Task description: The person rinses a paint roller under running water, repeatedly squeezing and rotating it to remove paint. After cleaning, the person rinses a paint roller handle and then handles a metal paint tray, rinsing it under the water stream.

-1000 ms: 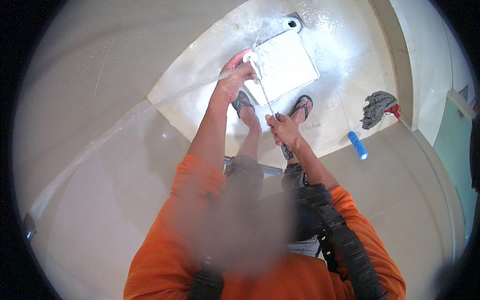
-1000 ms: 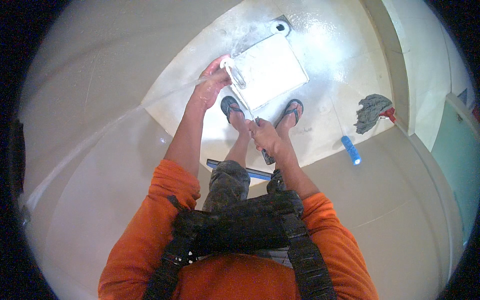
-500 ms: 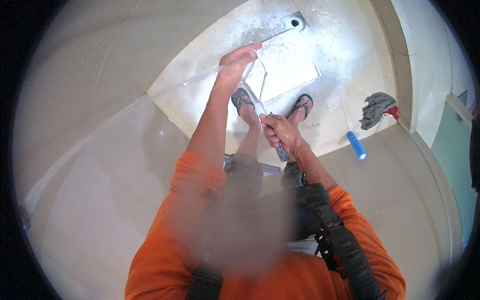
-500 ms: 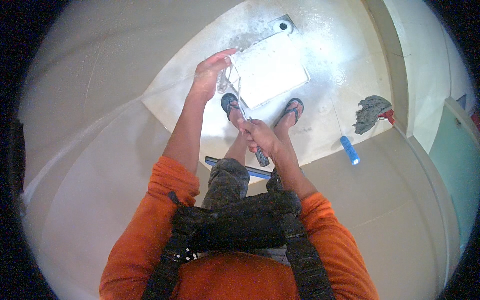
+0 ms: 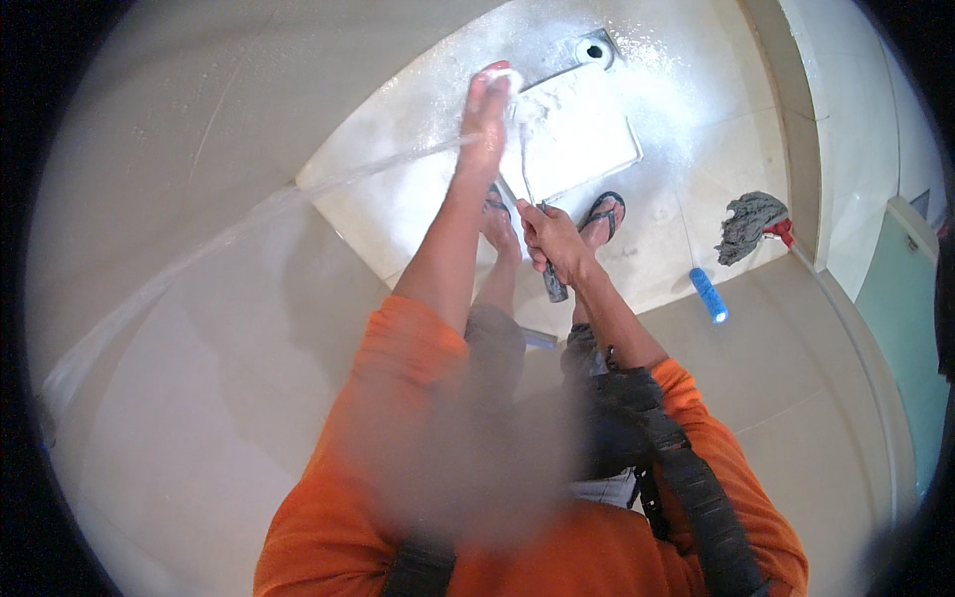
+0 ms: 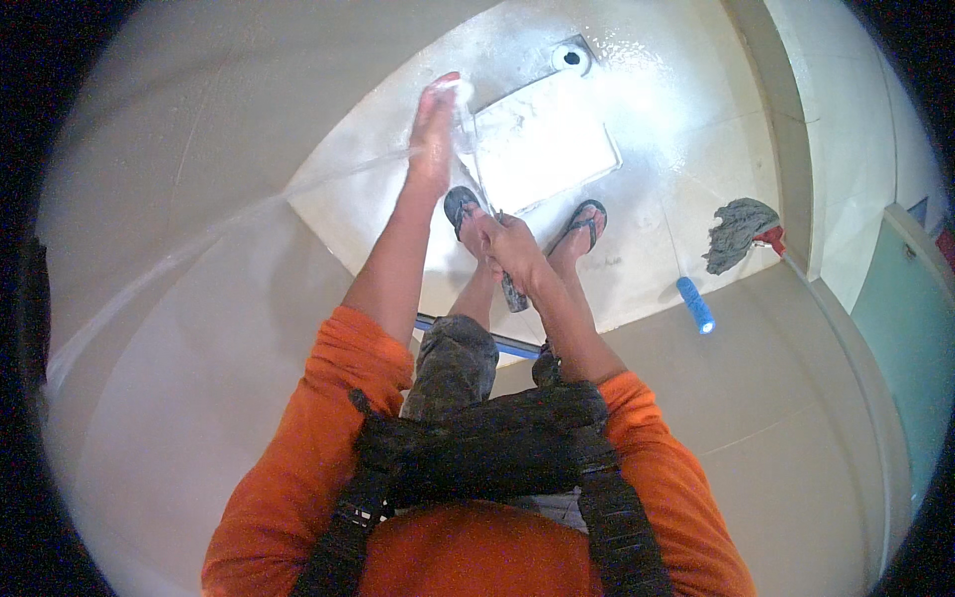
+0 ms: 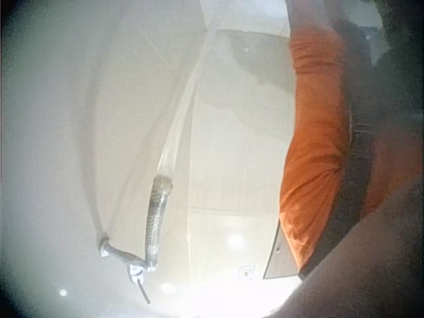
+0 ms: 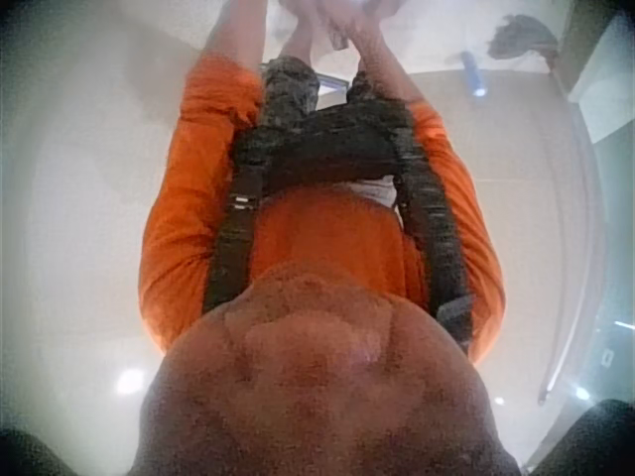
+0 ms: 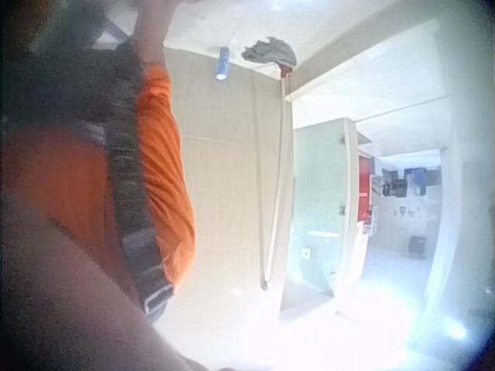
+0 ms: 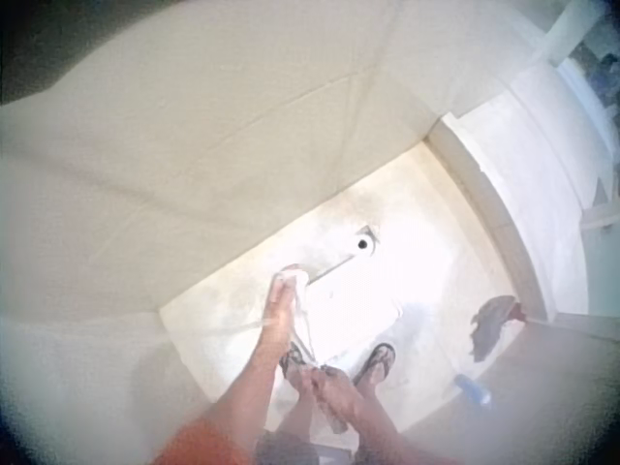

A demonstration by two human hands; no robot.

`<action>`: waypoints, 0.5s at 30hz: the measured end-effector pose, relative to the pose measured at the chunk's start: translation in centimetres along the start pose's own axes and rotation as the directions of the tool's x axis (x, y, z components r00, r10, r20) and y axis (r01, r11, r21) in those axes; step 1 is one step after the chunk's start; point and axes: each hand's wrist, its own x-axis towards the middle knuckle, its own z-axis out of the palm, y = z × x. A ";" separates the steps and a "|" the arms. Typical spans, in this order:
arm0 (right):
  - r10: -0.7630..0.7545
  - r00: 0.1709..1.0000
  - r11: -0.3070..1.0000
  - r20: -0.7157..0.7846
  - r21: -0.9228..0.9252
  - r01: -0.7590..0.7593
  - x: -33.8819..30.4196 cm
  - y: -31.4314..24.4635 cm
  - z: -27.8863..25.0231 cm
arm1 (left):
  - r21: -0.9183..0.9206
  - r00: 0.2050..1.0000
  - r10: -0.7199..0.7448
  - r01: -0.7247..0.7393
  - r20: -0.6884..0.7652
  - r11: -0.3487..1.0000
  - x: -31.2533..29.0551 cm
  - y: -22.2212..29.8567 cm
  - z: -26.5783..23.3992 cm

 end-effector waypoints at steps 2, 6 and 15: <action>0.004 0.999 1.000 0.045 0.030 -0.005 0.0 0.0 0.1 | -0.029 0.999 -0.038 0.037 -0.030 0.999 1.0 -0.1 0.0; -0.092 0.993 0.954 0.072 -0.280 0.108 0.2 1.1 -0.4 | -0.207 0.991 -0.104 0.118 0.080 0.971 3.3 -0.1 -1.3; -0.431 0.896 0.883 -0.108 0.154 0.443 0.0 -11.4 4.1 | -0.130 0.975 -0.181 0.198 0.128 0.972 0.0 2.6 -1.1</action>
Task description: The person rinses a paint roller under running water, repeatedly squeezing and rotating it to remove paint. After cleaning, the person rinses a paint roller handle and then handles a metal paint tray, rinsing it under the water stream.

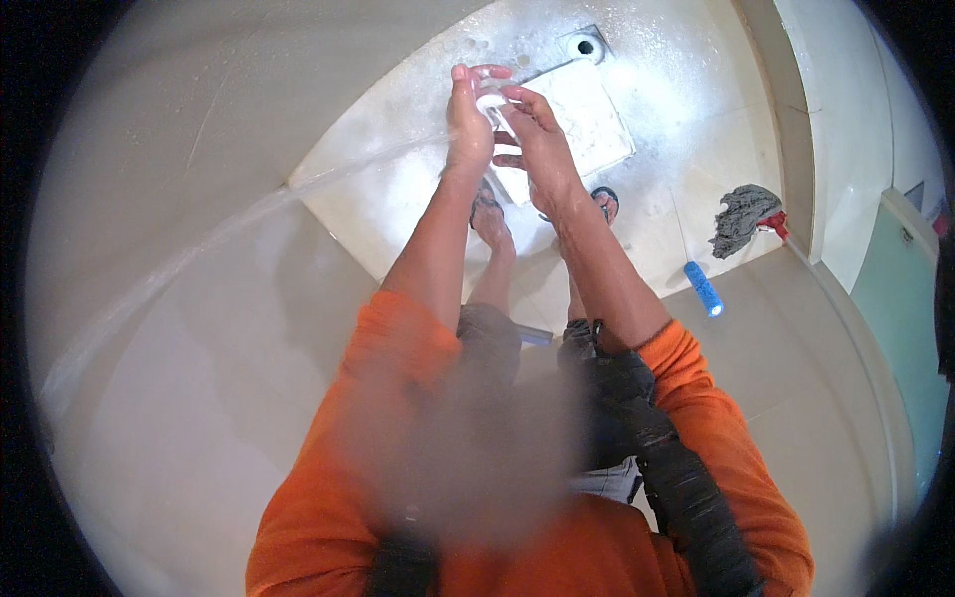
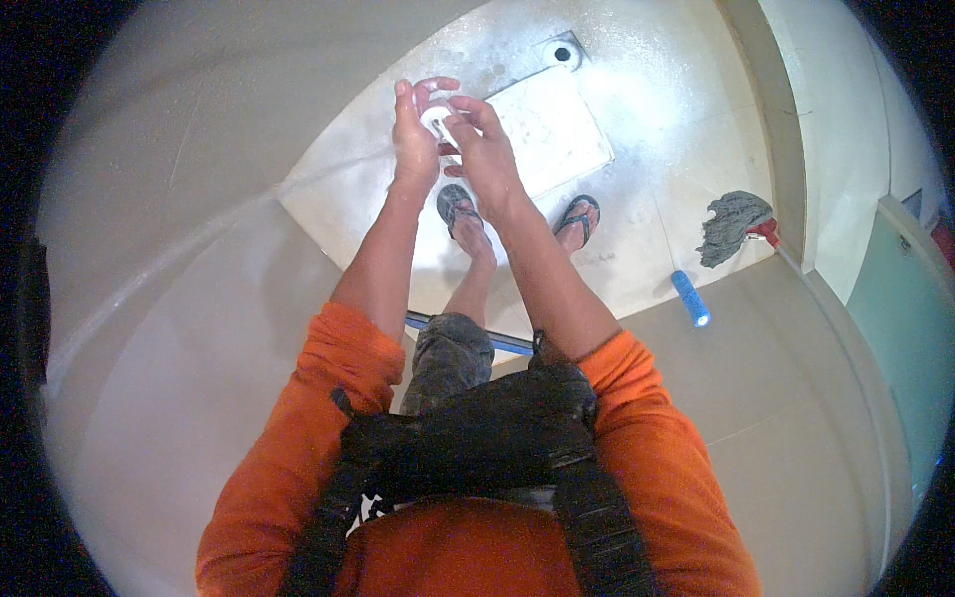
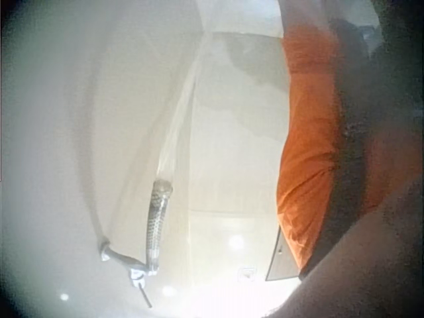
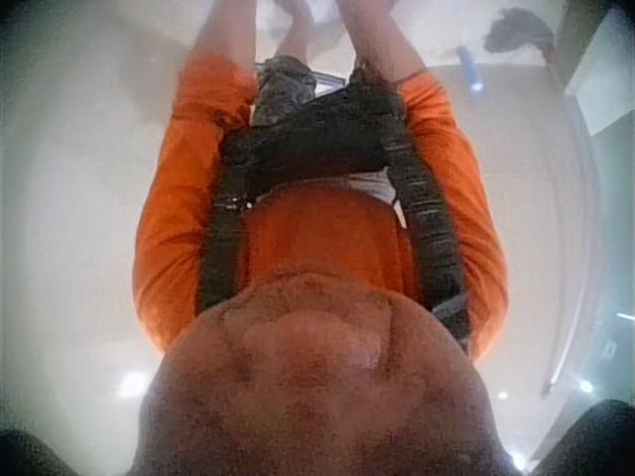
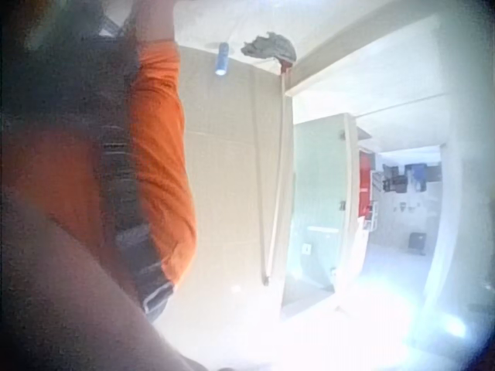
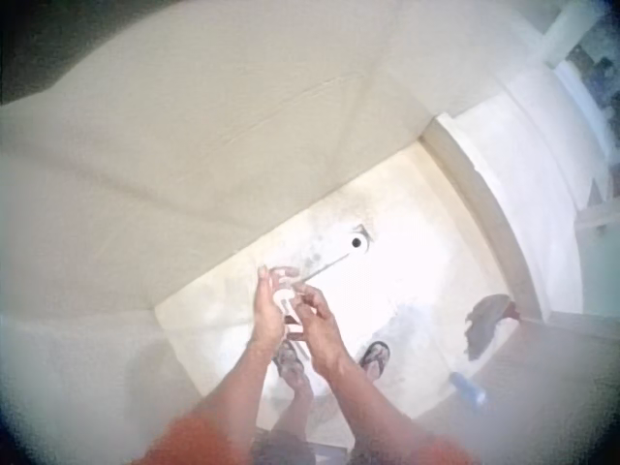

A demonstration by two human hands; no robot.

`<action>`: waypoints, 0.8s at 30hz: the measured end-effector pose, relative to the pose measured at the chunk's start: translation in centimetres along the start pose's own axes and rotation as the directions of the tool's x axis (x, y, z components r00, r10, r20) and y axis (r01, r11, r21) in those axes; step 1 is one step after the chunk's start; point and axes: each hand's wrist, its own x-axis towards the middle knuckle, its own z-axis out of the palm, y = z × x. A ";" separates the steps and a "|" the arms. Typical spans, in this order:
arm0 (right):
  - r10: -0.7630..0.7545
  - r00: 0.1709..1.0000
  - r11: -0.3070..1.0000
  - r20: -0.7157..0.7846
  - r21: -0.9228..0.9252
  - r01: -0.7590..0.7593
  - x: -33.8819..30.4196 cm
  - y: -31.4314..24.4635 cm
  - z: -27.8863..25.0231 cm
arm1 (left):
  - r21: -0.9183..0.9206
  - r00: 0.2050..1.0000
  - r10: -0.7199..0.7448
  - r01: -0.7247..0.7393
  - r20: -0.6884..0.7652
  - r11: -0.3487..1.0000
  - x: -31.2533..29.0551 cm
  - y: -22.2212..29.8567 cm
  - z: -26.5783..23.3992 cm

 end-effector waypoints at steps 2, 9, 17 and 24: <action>0.032 0.996 1.000 0.081 -0.003 -0.031 0.8 -0.1 0.0 | 0.106 0.991 0.121 -0.114 -0.057 0.988 -0.4 -0.4 -0.1; 0.003 0.999 0.911 -0.041 -0.411 -0.020 3.9 -0.7 1.7 | 0.252 0.996 -0.042 0.019 0.084 0.968 -0.6 1.0 -1.7; -0.480 0.875 0.654 -0.066 -0.691 0.307 -0.1 1.8 1.7 | 0.085 0.965 -0.262 0.261 0.001 0.962 -0.6 1.4 0.2; -0.169 0.980 0.929 -0.102 -0.348 0.124 0.7 1.1 -0.9 | 0.479 0.997 -0.073 0.066 -0.004 0.875 -1.6 -2.4 -3.5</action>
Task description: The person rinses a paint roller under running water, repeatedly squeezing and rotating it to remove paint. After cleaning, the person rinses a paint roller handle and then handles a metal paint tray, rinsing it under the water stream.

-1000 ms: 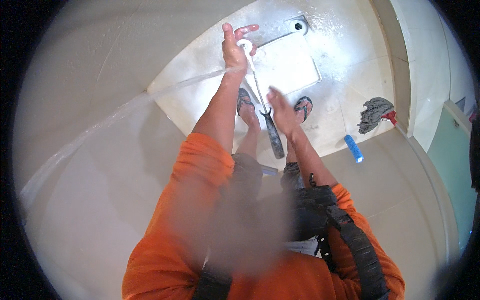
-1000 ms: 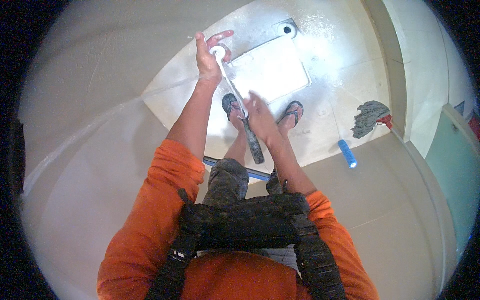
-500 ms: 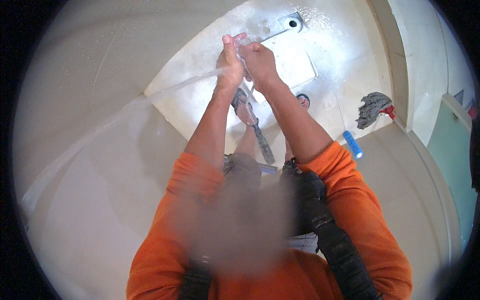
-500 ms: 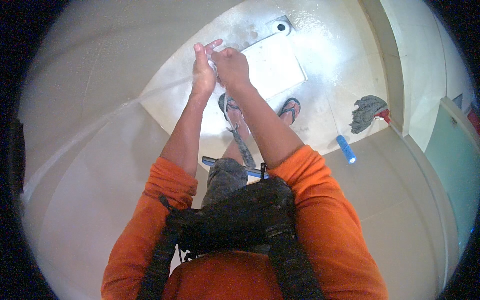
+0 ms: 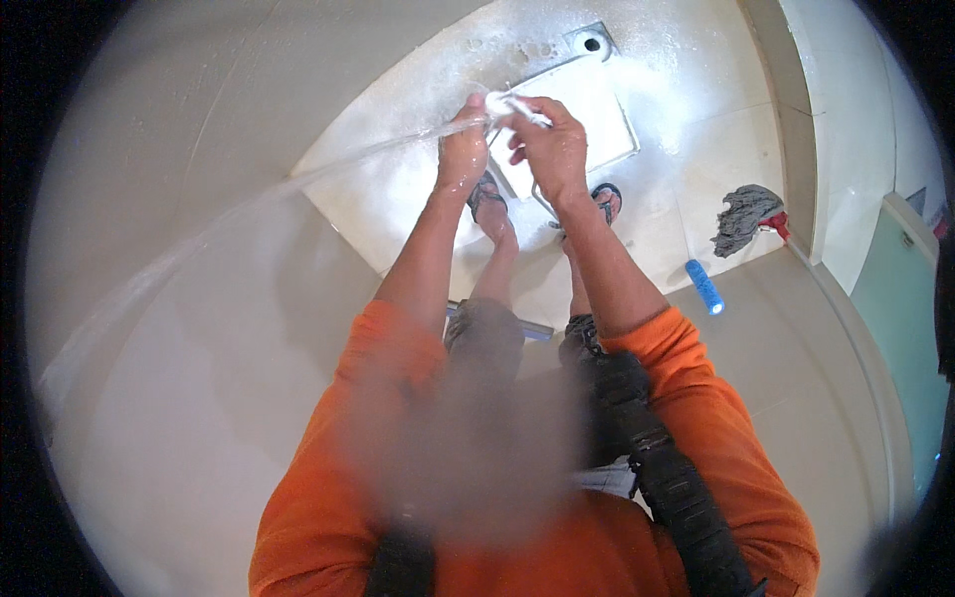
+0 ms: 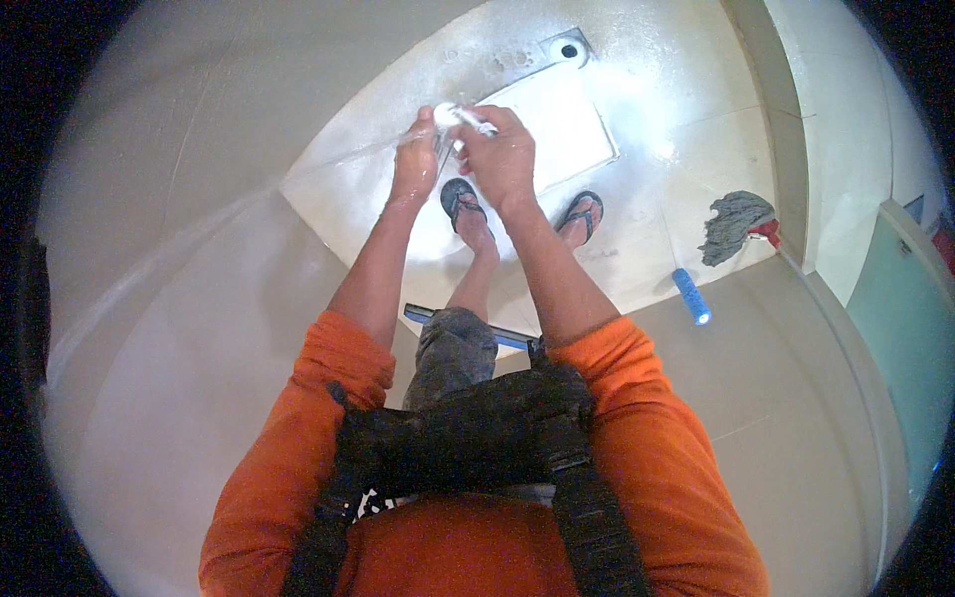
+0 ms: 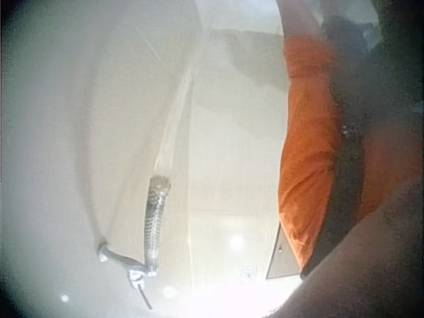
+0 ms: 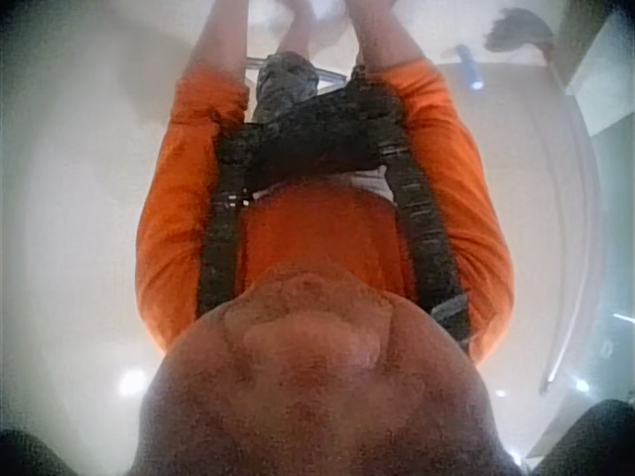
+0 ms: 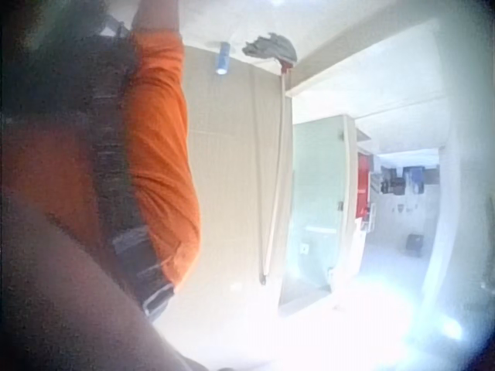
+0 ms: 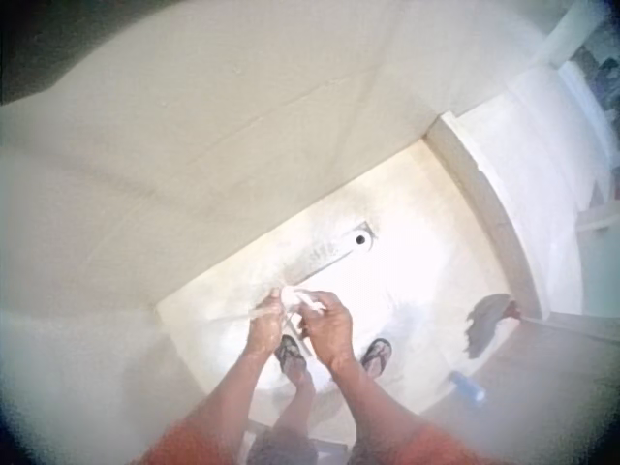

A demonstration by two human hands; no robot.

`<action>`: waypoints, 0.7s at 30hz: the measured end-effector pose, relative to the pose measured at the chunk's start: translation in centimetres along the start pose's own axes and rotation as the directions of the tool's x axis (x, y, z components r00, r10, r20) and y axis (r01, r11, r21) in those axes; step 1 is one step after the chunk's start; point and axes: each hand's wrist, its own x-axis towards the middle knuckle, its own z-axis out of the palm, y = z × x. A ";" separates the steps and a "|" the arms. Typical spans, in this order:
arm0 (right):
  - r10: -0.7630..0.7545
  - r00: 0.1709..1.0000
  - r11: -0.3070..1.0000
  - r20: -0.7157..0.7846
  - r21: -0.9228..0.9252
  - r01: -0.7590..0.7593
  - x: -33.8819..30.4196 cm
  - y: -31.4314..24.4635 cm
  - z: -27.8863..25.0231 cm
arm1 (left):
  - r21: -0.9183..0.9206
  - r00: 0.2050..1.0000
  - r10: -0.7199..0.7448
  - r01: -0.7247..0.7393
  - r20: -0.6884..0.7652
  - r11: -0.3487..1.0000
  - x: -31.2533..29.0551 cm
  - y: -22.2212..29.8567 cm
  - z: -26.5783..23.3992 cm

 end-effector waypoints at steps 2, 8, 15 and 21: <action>-0.202 0.979 0.973 -0.037 -0.123 0.196 -0.3 2.1 2.2 | -0.115 0.982 -0.146 0.133 -0.119 0.985 0.9 -1.6 0.2; -0.171 0.984 0.835 -0.053 -0.538 0.116 -1.3 0.1 3.6 | -0.182 0.940 -0.048 -0.016 -0.338 0.983 -0.1 -4.6 0.9; -0.405 0.914 0.633 -0.039 -0.733 0.249 -0.8 0.1 5.7 | 0.353 0.908 0.099 0.056 -0.406 0.934 0.2 -3.1 0.6; 0.100 0.967 0.652 0.236 -0.750 0.116 4.0 -1.7 3.2 | 0.525 0.823 0.332 -0.049 -0.460 0.850 -0.9 -1.5 0.8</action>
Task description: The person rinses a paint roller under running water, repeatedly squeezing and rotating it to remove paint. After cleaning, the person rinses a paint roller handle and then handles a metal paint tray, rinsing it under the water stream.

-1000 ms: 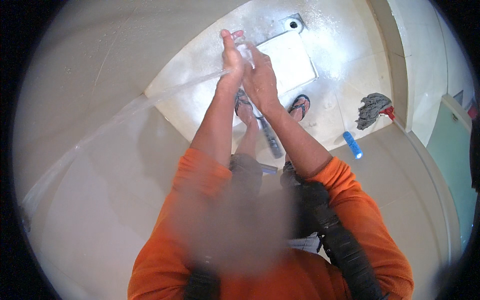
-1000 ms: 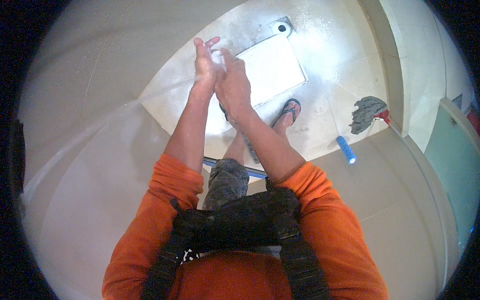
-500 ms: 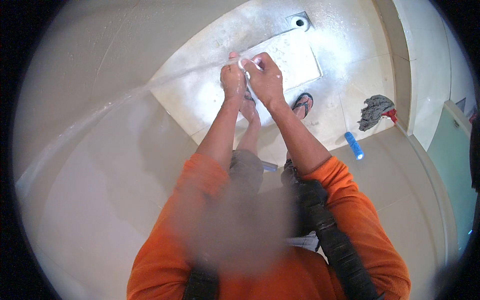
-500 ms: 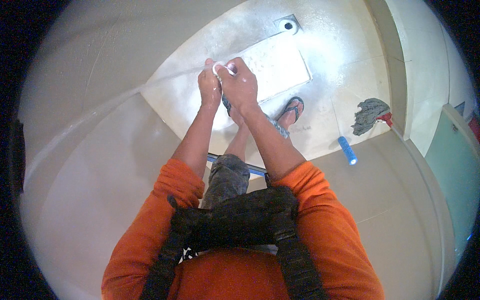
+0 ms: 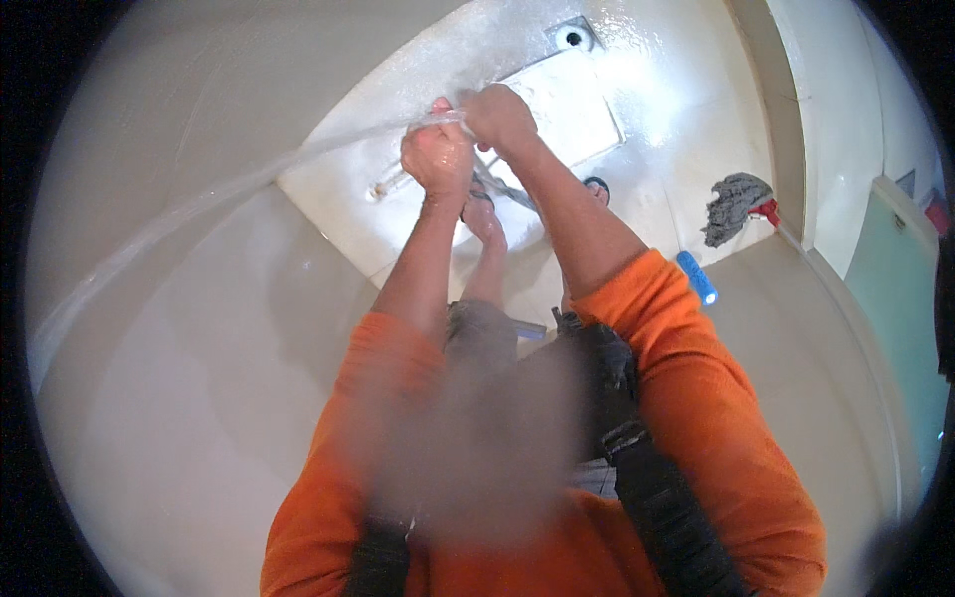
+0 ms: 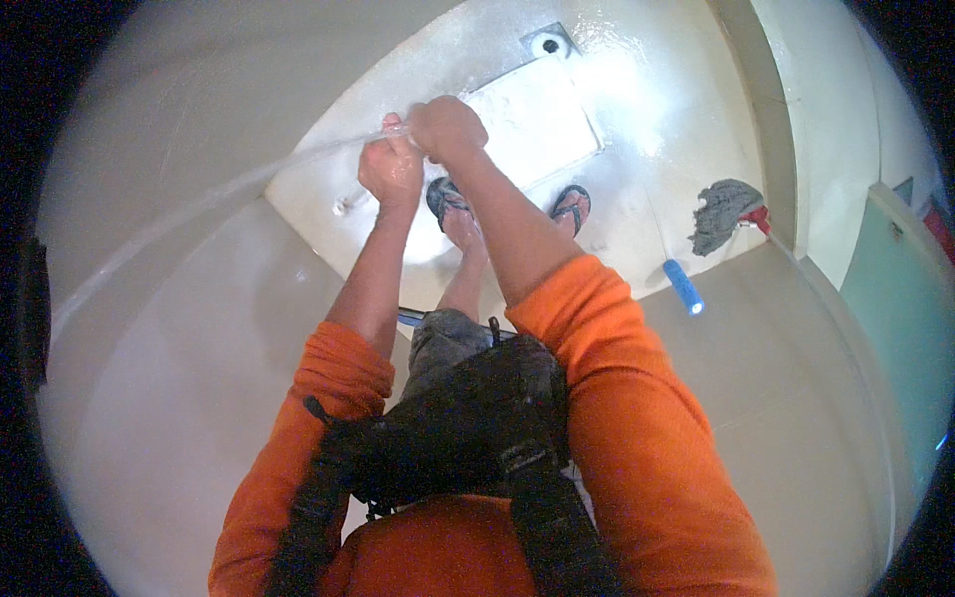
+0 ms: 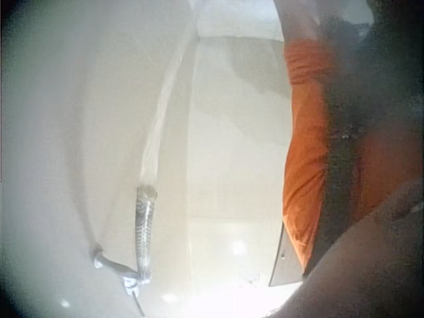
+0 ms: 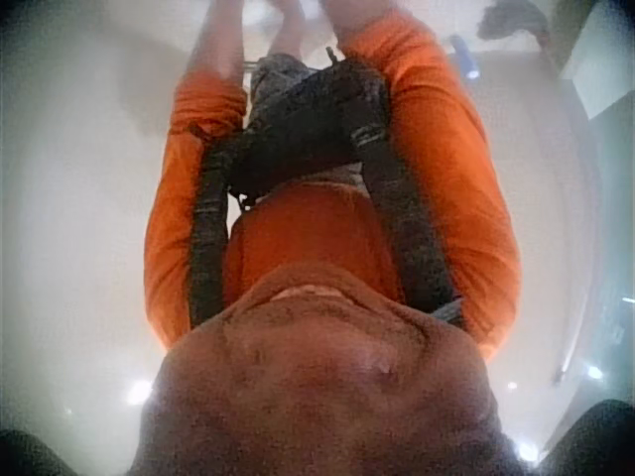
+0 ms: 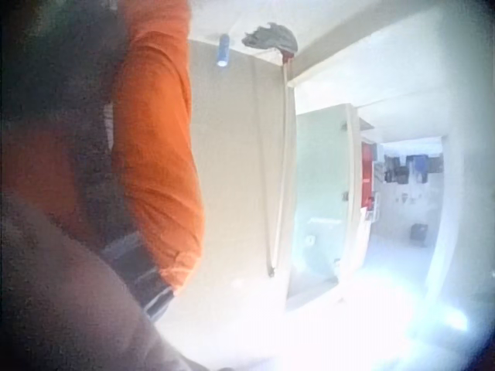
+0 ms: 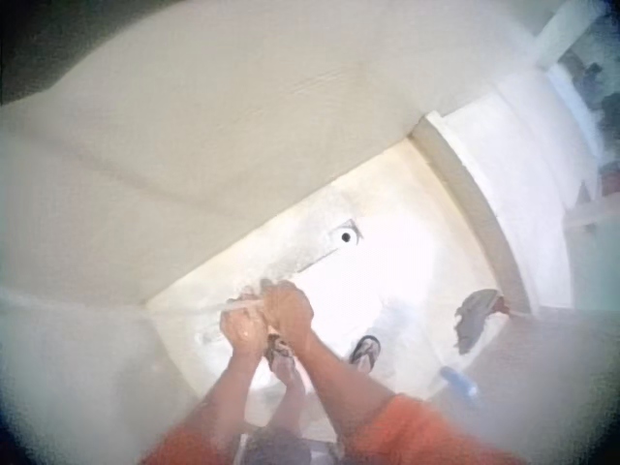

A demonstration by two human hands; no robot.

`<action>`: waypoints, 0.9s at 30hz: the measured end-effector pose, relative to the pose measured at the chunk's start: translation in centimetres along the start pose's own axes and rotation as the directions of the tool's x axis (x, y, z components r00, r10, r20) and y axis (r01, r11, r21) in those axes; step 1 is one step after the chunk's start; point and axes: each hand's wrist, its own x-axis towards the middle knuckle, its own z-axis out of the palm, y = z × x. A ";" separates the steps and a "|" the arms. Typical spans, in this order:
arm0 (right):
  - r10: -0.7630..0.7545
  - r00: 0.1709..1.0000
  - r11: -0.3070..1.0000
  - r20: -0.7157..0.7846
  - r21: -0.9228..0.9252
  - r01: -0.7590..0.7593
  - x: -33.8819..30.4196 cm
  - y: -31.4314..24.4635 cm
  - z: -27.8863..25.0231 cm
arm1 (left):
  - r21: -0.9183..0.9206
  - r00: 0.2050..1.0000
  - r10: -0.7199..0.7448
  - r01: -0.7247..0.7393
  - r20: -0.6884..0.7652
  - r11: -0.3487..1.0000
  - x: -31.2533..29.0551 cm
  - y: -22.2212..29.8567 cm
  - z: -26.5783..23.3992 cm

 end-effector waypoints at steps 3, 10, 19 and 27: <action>-0.159 0.857 0.983 -0.491 0.000 0.183 -0.5 1.1 3.9 | -0.010 0.961 -0.104 0.110 0.257 0.994 2.3 0.9 -1.1; 0.195 0.895 0.954 -0.401 0.289 -0.079 -2.7 1.6 2.6 | 0.122 0.932 -0.018 -0.028 0.361 0.992 1.4 2.6 -1.2; -0.038 0.796 0.788 -0.604 0.471 0.395 -4.1 2.4 4.3 | -0.209 0.930 -0.130 0.210 0.344 0.955 3.8 -2.0 3.4; -0.104 0.856 0.948 -0.506 0.209 0.239 -3.9 2.6 3.5 | -0.358 0.921 -0.240 0.346 0.308 0.867 2.1 0.3 2.8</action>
